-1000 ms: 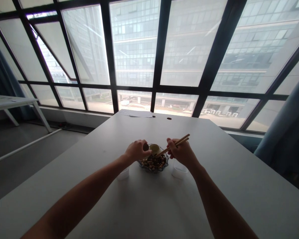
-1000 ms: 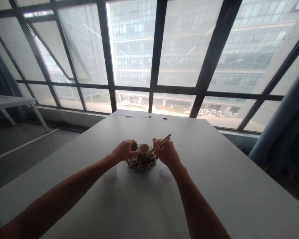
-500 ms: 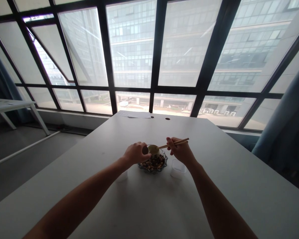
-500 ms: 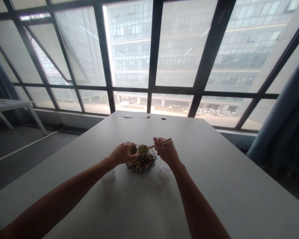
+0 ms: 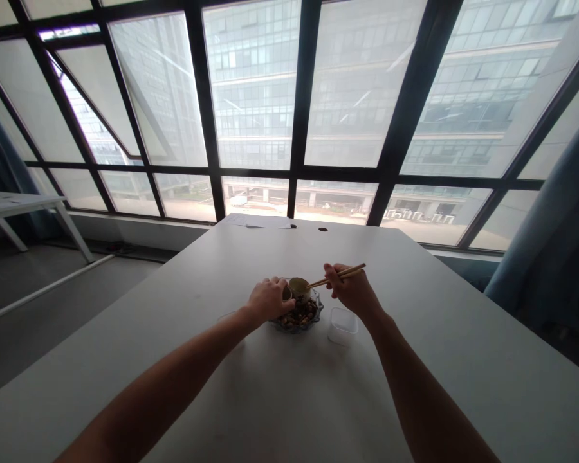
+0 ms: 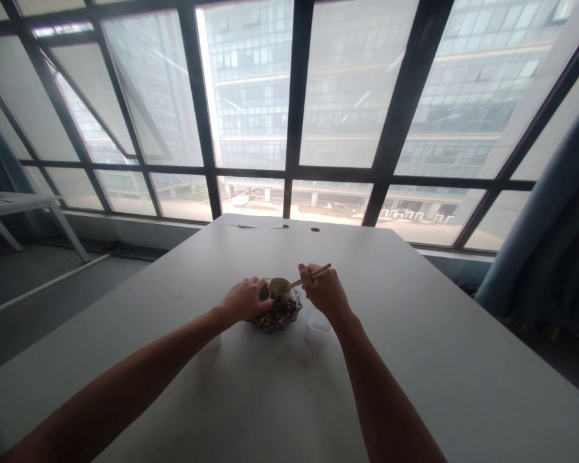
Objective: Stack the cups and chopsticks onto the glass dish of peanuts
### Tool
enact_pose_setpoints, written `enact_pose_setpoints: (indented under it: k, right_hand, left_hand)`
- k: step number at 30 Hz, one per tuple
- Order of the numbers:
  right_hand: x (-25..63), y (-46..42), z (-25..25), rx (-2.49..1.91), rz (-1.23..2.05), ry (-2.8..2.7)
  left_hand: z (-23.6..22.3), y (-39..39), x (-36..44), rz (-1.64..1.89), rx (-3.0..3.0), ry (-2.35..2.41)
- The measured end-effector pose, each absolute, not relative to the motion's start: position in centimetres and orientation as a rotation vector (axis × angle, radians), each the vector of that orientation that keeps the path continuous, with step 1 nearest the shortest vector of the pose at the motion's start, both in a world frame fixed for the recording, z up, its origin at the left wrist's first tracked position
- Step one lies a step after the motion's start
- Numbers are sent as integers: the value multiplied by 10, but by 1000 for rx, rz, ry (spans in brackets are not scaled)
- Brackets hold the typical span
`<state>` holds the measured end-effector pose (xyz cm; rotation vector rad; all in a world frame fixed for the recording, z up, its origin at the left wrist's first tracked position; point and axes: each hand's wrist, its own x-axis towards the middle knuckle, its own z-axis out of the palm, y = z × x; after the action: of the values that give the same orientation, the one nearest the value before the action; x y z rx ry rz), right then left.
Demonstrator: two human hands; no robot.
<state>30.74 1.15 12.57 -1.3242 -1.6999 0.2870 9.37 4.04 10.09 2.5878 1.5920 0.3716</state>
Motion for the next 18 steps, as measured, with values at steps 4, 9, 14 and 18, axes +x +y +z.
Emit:
enact_pose_setpoints:
  k: [4,9,14,18]
  right_hand:
    - [307,11,127,-1331,306,-1698]
    - [307,10,129,-1327,312,-1676]
    - [312,6,136,-1305,341,-1624]
    - [316,2,145,-1276,385,-1530]
  left_hand:
    - [95,43,96,374,2600,1589]
    - [89,43,95,407,2619,1562]
    - [92,44,93,392,2532,1495]
    - [96,46,89,380,2413,1448]
